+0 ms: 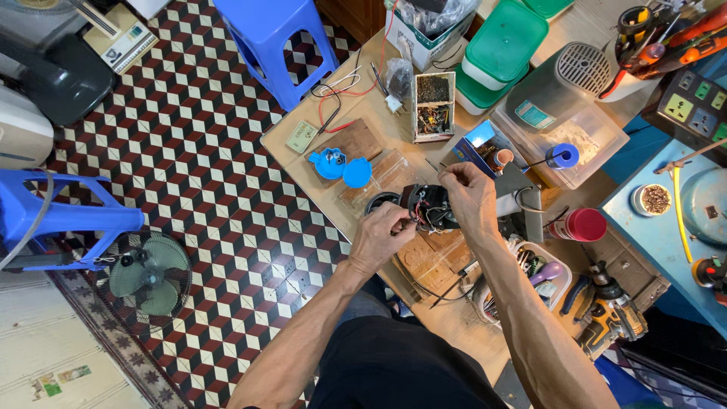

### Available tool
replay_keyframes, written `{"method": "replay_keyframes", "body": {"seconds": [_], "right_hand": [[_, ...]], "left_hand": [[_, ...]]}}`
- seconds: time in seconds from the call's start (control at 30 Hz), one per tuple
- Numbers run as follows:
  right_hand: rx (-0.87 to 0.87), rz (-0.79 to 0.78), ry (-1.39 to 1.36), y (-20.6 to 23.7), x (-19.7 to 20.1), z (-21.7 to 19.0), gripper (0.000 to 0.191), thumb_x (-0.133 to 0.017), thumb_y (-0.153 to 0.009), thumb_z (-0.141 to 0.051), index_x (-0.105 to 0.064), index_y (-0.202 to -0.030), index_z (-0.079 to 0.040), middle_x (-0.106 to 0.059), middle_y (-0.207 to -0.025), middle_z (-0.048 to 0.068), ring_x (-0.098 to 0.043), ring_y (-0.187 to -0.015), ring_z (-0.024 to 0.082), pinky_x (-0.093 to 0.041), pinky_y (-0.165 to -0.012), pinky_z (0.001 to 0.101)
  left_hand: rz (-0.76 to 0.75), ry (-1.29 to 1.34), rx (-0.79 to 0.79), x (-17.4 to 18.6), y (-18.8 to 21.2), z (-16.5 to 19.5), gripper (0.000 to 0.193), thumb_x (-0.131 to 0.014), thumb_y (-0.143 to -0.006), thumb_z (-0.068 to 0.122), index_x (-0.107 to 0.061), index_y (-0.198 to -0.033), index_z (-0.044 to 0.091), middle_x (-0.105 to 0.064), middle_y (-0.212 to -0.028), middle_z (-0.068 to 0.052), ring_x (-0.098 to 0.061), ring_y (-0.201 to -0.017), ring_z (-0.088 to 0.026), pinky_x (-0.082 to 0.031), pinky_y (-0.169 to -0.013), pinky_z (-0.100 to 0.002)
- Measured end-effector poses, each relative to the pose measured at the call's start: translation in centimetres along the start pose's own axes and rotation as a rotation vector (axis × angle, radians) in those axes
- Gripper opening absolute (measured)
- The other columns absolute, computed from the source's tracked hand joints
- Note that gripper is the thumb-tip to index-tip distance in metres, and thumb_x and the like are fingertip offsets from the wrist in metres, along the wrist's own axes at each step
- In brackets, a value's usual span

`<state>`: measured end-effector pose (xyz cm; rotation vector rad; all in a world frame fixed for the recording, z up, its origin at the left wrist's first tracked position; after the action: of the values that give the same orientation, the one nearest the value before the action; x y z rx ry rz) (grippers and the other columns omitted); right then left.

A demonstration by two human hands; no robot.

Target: The person disassembles an electric motor using a cordless drill and a screwdriver. They remove the outer casing, separate the rotor from the stator, and inspect the internal components.

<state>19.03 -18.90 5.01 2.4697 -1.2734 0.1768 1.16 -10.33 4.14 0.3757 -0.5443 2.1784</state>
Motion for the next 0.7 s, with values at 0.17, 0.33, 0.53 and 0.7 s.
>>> {"method": "replay_keyframes", "body": {"seconds": [0.17, 0.33, 0.53, 0.7], "right_hand": [[-0.010, 0.013, 0.085, 0.4, -0.1, -0.4, 0.021, -0.068, -0.088, -0.019, -0.072, -0.097, 0.000, -0.069, -0.084, 0.002, -0.060, -0.078, 0.009, -0.049, -0.074, 0.0248], [-0.021, 0.019, 0.131, 0.4, 0.1, -0.6, 0.024, -0.068, -0.088, -0.021, -0.072, -0.097, 0.001, -0.070, -0.085, 0.005, -0.060, -0.078, 0.011, -0.049, -0.074, 0.0270], [0.246, -0.058, 0.459, -1.1, -1.8, -4.5, 0.028, -0.067, -0.089, -0.022, -0.072, -0.104, 0.001, -0.075, -0.093, 0.015, -0.074, -0.086, 0.024, -0.056, -0.080, 0.0363], [0.327, -0.366, 0.691, -4.2, -9.9, -6.2, 0.028, -0.069, -0.089, -0.026, -0.072, -0.108, -0.006, -0.075, -0.094, 0.020, -0.074, -0.088, 0.033, -0.056, -0.080, 0.0423]], "left_hand": [[0.039, 0.047, -0.041, 0.3, 0.3, 0.3, 0.016, -0.077, -0.087, 0.005, -0.067, -0.098, 0.000, -0.067, -0.092, -0.006, -0.069, -0.072, -0.014, -0.059, -0.065, -0.025], [-0.031, 0.016, -0.034, 0.2, 0.2, 0.3, 0.015, -0.076, -0.089, 0.007, -0.066, -0.098, 0.001, -0.066, -0.094, -0.006, -0.071, -0.075, -0.015, -0.060, -0.067, -0.027], [0.088, 0.051, 0.018, 1.0, 0.0, 1.0, 0.021, -0.078, -0.086, 0.012, -0.066, -0.099, 0.001, -0.064, -0.098, -0.010, -0.068, -0.089, -0.027, -0.057, -0.077, -0.038], [0.101, 0.066, 0.051, 1.6, 0.1, 1.4, 0.028, -0.079, -0.084, 0.021, -0.061, -0.095, 0.002, -0.059, -0.094, -0.013, -0.061, -0.090, -0.031, -0.051, -0.081, -0.045]]}}
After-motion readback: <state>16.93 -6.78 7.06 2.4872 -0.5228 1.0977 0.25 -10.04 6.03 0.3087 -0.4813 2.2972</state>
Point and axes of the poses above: each hand's wrist, its own y-axis away from the middle knuckle, its own x-axis out of the back of the hand, z = x × y, the point moved 5 cm from there along -y, towards the middle knuckle
